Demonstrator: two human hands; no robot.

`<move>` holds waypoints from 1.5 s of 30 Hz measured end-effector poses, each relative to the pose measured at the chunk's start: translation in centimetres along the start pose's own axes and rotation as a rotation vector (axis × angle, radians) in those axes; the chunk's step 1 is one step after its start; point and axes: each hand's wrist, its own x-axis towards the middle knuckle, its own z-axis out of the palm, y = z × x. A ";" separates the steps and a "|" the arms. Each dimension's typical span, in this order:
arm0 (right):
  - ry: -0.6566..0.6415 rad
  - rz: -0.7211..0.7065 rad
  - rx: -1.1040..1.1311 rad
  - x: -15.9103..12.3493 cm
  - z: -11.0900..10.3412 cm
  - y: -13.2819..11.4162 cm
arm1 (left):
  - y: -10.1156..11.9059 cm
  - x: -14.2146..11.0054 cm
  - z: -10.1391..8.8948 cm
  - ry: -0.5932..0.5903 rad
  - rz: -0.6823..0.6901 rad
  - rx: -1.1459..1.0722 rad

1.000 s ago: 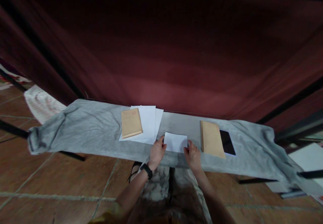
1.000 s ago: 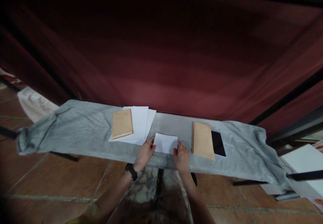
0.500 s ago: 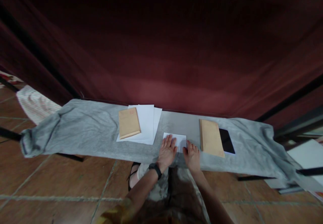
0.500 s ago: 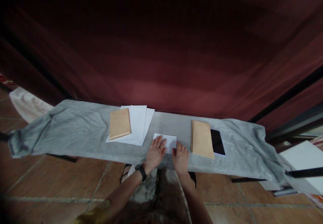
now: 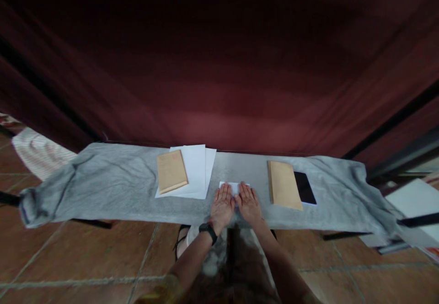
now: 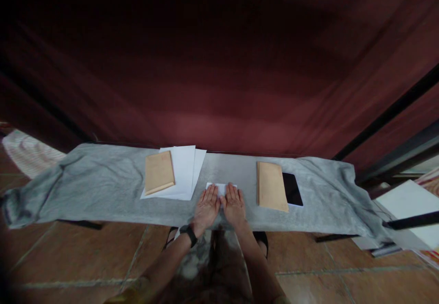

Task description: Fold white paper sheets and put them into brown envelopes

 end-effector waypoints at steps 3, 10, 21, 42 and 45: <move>0.033 0.023 -0.043 -0.5 0.0 1.6 | -0.2 0.0 -0.2 0.015 -0.047 0.014; 0.098 0.019 -0.094 -1.9 -0.1 3.4 | -0.5 0.1 -1.2 0.065 -0.159 0.038; 0.022 0.006 -0.121 -2.4 0.0 3.8 | 6.5 1.9 -0.3 -0.032 0.133 -0.164; 0.103 0.037 -0.006 -1.2 0.3 0.2 | -1.3 0.5 0.2 0.072 -0.095 0.048; 0.048 -0.124 0.043 -1.9 0.2 -1.7 | -1.4 0.5 0.0 0.059 -0.080 0.053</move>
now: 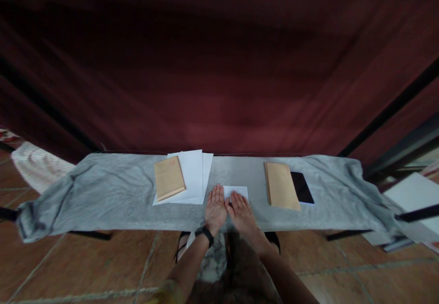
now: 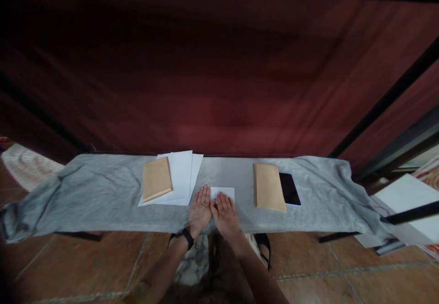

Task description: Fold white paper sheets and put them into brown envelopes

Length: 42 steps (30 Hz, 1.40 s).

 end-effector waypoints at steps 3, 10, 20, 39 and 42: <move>-0.019 -0.053 0.011 -0.8 -0.3 0.1 | 0.0 0.0 -0.3 -0.020 0.002 -0.009; -0.075 0.012 -0.050 0.3 -1.1 5.1 | 0.4 0.1 -1.3 -0.060 -0.022 -0.038; -0.020 0.069 -0.101 1.3 -0.8 5.9 | 0.5 0.0 -1.7 -0.073 -0.026 -0.046; 0.022 -0.001 -0.079 -4.5 -1.9 3.6 | 5.0 0.9 -1.9 -0.051 0.183 -0.192; 0.065 -0.029 -0.079 -4.7 -1.3 3.7 | 7.6 1.3 -1.4 -0.091 0.309 -0.265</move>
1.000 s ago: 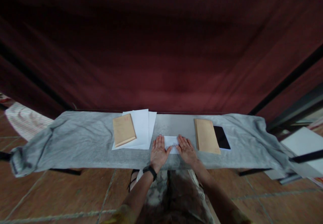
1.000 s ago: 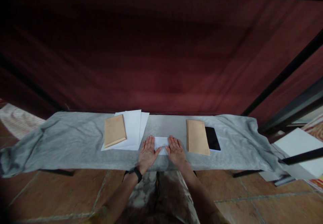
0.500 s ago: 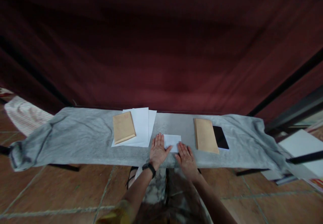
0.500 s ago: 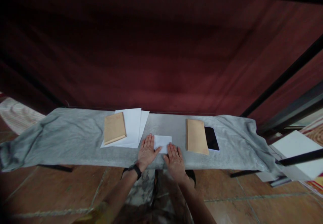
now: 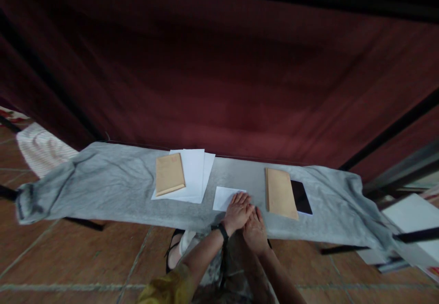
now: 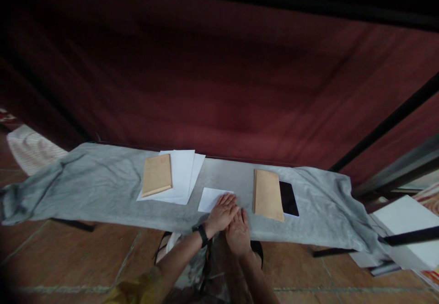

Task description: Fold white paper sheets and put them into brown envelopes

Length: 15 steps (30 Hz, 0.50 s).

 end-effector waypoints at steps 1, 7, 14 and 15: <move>0.014 -0.004 0.004 -0.1 0.2 0.0 | 0.4 0.3 0.3 -0.001 0.003 -0.008; 0.015 0.011 0.020 0.0 0.5 0.2 | -0.8 0.5 1.0 0.017 0.012 0.021; 0.044 0.000 -0.009 0.4 -0.5 -0.1 | -4.5 -0.7 -0.2 0.023 -0.105 0.103; 0.044 -0.004 -0.013 0.4 -0.6 -0.1 | -5.0 -1.1 -0.4 0.027 -0.141 0.118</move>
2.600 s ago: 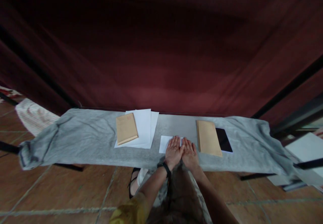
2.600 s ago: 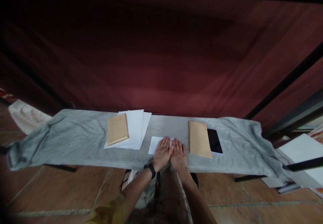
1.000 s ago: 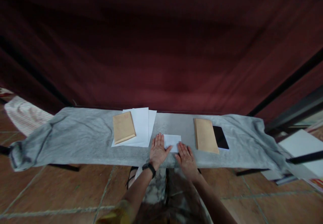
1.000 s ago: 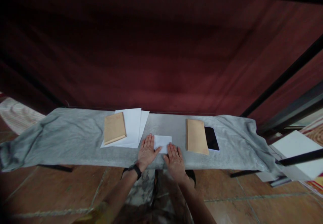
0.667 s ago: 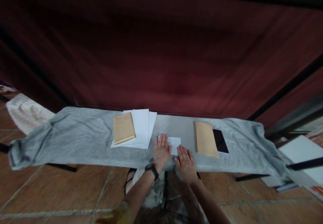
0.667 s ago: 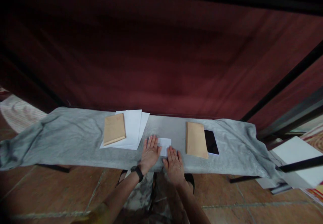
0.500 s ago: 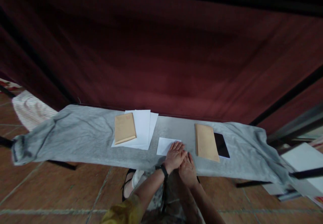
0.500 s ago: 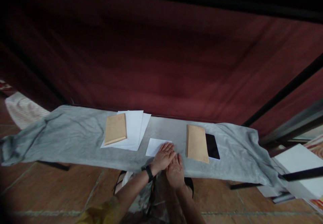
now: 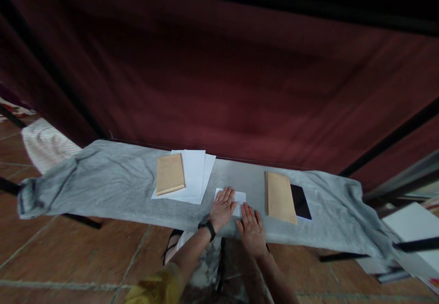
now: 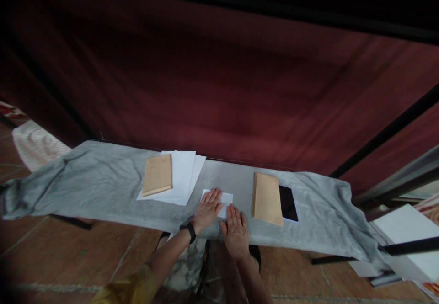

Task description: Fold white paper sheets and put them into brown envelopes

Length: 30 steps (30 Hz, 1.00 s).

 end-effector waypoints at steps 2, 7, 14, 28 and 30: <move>-0.002 0.001 -0.005 0.0 -0.1 0.0 | -1.1 -0.7 -0.5 0.007 -0.074 0.030; -0.025 0.008 -0.010 -0.1 0.1 0.1 | -2.8 -1.3 -2.7 -0.026 -0.196 0.017; -0.015 0.001 -0.021 -0.2 0.4 0.2 | -3.5 1.8 -4.9 -0.033 -0.243 -0.120; 0.015 -0.001 0.114 0.3 -1.0 -1.7 | -5.1 1.2 -7.2 -0.065 -0.531 -0.958; -0.020 0.020 0.211 1.0 -1.8 -2.7 | -4.7 0.7 -7.9 -0.052 -0.563 -1.106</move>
